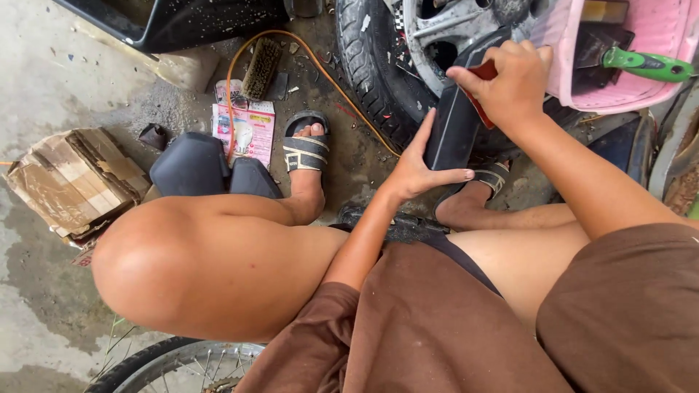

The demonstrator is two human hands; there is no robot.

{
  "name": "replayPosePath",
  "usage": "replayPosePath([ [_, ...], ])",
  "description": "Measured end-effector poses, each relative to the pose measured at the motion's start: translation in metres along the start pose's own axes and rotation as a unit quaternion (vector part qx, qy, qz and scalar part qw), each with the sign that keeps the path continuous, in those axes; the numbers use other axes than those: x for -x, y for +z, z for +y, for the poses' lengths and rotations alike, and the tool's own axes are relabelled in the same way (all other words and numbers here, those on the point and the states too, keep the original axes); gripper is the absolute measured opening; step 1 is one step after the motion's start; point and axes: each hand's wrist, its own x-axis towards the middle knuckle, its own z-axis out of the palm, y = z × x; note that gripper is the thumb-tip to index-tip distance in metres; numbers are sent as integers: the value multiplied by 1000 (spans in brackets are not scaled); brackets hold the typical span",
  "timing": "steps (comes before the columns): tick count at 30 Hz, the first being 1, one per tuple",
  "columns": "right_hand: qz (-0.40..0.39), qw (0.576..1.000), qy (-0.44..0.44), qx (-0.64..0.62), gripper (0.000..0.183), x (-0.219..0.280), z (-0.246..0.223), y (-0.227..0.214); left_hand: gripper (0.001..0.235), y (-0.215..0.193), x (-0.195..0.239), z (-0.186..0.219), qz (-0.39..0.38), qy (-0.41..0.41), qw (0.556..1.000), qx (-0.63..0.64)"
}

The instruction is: The person sits on the ground and sands a black plastic motorcycle part using a sanding block. They hold the part with one hand and rub the sanding block over its surface, occasionally dipping the block into a pink bucket of water.

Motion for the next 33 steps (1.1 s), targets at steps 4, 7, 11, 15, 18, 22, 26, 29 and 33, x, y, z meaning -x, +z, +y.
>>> replayPosePath([
  [4, -27, 987, 89, -130, 78, -15, -20, -22, 112, -3, -6, -16, 35, 28, 991, 126],
  [7, -9, 992, 48, -115, 57, -8, -61, -38, 72, -11, -7, -29, 89, 67, 974, 197],
  [11, -85, 993, -53, -68, 72, 8, -89, -50, 75, -11, -7, -29, 64, 21, 942, 330],
  [15, -203, 977, 63, -24, 77, 2, -51, -42, 83, 1, -7, -5, 91, -39, 948, 304],
  [18, -181, 976, -69, -94, 75, 23, -107, -61, 82, -4, -11, -22, 124, 8, 942, 311],
  [22, -199, 978, 7, -65, 67, -3, -79, -51, 90, 2, -22, -27, 125, -15, 931, 344],
  [26, -189, 977, -38, -88, 55, 23, -118, -71, 86, 8, -11, -24, 131, 9, 949, 288],
  [29, -197, 976, -31, -89, 54, -3, -98, -67, 90, 7, -21, -22, 135, 5, 952, 274],
  [33, -224, 970, 21, -94, 59, -4, -118, -83, 84, 10, -28, -46, 133, 37, 937, 320],
])
